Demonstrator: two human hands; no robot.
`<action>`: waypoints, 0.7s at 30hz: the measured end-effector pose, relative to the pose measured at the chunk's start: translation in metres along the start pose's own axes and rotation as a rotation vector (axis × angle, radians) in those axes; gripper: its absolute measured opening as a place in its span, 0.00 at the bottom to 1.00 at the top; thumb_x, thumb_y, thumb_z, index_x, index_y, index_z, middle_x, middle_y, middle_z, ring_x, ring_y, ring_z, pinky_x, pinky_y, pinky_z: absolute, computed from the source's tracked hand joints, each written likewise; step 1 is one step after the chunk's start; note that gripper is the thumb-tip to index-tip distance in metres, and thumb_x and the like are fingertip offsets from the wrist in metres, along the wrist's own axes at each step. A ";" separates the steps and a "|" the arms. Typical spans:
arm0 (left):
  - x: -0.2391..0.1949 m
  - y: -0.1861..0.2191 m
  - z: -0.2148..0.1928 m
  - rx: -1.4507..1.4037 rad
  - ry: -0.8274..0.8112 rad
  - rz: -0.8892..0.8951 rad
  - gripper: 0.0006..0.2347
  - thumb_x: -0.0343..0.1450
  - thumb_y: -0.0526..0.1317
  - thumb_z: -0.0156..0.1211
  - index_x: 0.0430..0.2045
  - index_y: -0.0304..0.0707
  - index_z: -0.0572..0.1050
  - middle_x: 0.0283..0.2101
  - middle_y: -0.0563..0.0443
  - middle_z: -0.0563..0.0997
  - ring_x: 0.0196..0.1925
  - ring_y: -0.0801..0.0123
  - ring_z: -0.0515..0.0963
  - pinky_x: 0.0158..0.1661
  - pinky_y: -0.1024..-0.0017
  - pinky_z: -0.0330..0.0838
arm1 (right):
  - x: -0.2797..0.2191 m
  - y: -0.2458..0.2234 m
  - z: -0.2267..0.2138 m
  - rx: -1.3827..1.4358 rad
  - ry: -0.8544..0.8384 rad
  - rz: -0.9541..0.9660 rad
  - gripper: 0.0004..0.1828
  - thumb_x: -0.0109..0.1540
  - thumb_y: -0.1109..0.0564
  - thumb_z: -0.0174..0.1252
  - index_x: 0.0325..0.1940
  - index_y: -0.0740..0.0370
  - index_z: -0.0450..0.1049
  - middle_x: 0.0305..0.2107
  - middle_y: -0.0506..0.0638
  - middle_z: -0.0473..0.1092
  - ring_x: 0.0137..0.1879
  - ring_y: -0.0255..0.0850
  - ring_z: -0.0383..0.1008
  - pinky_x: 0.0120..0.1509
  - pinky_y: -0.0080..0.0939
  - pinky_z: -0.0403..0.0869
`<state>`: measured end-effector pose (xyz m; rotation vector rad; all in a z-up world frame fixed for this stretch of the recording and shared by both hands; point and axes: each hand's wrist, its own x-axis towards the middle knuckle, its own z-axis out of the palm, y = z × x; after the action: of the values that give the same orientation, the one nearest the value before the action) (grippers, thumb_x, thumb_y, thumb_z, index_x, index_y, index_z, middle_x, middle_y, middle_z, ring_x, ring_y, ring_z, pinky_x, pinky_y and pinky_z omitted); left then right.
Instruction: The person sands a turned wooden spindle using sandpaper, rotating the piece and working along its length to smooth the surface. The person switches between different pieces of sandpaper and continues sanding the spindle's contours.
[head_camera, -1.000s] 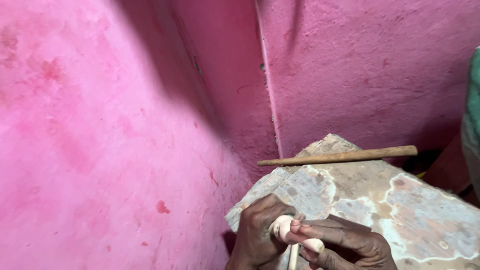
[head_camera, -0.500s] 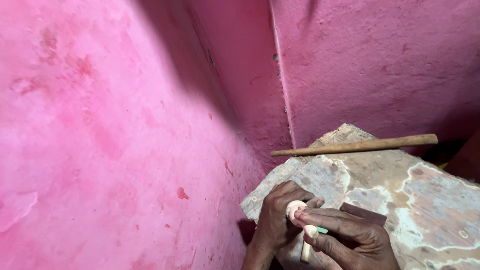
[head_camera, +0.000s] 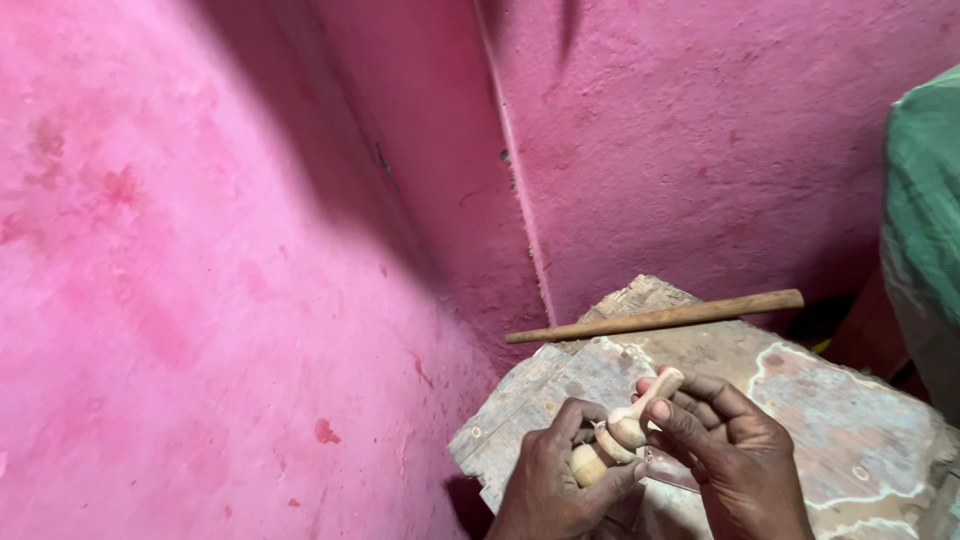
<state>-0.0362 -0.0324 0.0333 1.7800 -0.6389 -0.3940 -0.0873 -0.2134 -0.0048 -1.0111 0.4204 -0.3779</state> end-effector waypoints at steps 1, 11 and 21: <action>0.003 0.000 0.004 -0.027 -0.032 -0.015 0.18 0.66 0.42 0.71 0.44 0.32 0.75 0.37 0.48 0.87 0.40 0.73 0.87 0.42 0.74 0.80 | 0.002 -0.001 -0.003 0.015 0.003 0.021 0.16 0.58 0.62 0.61 0.51 0.64 0.76 0.44 0.66 0.80 0.47 0.48 0.83 0.49 0.48 0.83; 0.003 -0.014 0.006 -0.505 -0.138 -0.069 0.13 0.68 0.31 0.69 0.47 0.29 0.80 0.41 0.54 0.84 0.44 0.79 0.82 0.48 0.80 0.79 | 0.002 -0.002 -0.015 0.128 -0.174 0.054 0.13 0.63 0.55 0.56 0.41 0.70 0.74 0.53 0.70 0.79 0.49 0.51 0.82 0.56 0.50 0.80; 0.003 -0.022 0.002 -0.434 -0.105 -0.164 0.14 0.68 0.34 0.71 0.46 0.29 0.80 0.34 0.54 0.82 0.33 0.82 0.79 0.32 0.84 0.75 | 0.007 0.011 -0.022 0.132 -0.216 0.058 0.15 0.64 0.58 0.60 0.52 0.70 0.74 0.50 0.71 0.78 0.50 0.51 0.83 0.56 0.51 0.83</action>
<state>-0.0302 -0.0309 0.0117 1.4049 -0.4391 -0.6872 -0.0911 -0.2282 -0.0257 -0.8981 0.2263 -0.2374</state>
